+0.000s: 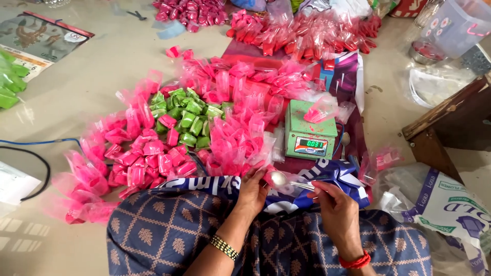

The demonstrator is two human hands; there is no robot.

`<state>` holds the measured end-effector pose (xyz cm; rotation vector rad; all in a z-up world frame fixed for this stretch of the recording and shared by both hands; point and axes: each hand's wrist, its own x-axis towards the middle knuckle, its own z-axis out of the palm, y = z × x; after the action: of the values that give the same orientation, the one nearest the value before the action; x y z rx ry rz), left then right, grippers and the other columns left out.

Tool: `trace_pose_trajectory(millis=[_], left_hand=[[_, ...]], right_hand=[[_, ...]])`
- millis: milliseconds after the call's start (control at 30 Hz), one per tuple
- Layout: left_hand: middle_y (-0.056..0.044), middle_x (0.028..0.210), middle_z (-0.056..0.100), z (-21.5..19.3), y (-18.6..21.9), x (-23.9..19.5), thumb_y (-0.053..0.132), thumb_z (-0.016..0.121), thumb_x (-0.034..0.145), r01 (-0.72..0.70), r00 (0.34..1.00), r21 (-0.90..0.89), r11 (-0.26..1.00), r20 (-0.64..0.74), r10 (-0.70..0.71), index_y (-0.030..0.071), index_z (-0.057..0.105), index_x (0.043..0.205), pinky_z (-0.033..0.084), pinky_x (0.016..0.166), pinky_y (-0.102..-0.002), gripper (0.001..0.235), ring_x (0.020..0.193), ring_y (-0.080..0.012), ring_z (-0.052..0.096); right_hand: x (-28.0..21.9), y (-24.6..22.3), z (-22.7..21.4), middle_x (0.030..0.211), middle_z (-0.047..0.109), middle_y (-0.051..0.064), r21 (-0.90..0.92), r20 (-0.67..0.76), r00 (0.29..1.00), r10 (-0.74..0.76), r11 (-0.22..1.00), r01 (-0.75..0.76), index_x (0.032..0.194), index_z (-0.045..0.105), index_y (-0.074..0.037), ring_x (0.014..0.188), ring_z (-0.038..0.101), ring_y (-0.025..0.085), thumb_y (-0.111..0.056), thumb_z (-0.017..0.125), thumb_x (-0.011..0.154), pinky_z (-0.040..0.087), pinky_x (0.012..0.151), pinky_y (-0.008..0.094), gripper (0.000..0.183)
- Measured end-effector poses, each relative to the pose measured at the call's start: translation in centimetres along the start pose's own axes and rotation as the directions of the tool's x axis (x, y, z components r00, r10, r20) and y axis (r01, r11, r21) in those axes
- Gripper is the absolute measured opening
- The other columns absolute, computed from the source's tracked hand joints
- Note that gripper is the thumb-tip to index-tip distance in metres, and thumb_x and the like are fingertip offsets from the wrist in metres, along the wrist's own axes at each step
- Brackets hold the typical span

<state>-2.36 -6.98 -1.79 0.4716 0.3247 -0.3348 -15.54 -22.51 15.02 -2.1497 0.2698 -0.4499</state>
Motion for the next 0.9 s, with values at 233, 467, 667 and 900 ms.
trace_pose_trajectory(millis=[233, 467, 667, 900], left_hand=[[-0.012, 0.099, 0.076, -2.5, -2.1, 2.6, -0.001, 0.064, 0.094, -0.172, 0.983, 0.017, 0.985, -0.064, 0.173, 0.004, 0.073, 0.116, 0.062, 0.072, -0.032, 0.023, 0.084, -0.0193, 0.073], [-0.012, 0.096, 0.075, -2.4, -1.9, 2.5, -0.001, 0.065, 0.096, -0.163, 0.982, -0.061, 0.985, -0.103, 0.156, 0.000, 0.072, 0.109, 0.062, 0.071, -0.030, 0.015, 0.079, -0.0177, 0.073], [-0.008, 0.098, 0.075, -1.1, -1.0, 1.2, 0.006, 0.074, 0.090, -0.014, 0.997, -0.137, 0.991, -0.077, 0.004, 0.007, 0.071, 0.103, 0.063, 0.077, -0.039, 0.013, 0.087, -0.0199, 0.072], [-0.006, 0.104, 0.073, -0.3, -0.4, 0.3, 0.012, 0.074, 0.088, 0.021, 0.999, -0.113, 0.993, -0.036, -0.025, 0.015, 0.069, 0.105, 0.062, 0.083, -0.055, 0.018, 0.096, -0.0246, 0.071]], right_hand=[[-0.3, 2.1, 0.5, 0.086, 0.082, 0.011, 0.183, 0.114, 0.974, 0.195, 0.960, -0.214, 0.115, 0.076, 0.000, 0.077, 0.072, 0.013, -0.010, 0.064, 0.097, 0.057, 0.072, 0.026, 0.024], [-0.5, 4.1, 0.6, 0.094, 0.077, 0.016, 0.555, 0.149, 0.949, 0.277, 0.771, -0.312, 0.113, 0.072, 0.008, 0.082, 0.074, 0.018, -0.007, 0.065, 0.097, 0.059, 0.077, 0.029, 0.024], [-0.4, 2.9, 0.5, 0.094, 0.079, 0.016, 0.431, 0.035, 0.967, 0.254, 0.869, -0.244, 0.116, 0.072, 0.006, 0.085, 0.075, 0.016, -0.008, 0.063, 0.099, 0.058, 0.078, 0.026, 0.024], [-1.1, 1.1, 0.5, 0.093, 0.081, 0.011, 0.176, -0.088, 0.984, 0.155, 0.975, -0.138, 0.118, 0.073, 0.001, 0.084, 0.074, 0.011, -0.009, 0.063, 0.100, 0.057, 0.077, 0.024, 0.023]])
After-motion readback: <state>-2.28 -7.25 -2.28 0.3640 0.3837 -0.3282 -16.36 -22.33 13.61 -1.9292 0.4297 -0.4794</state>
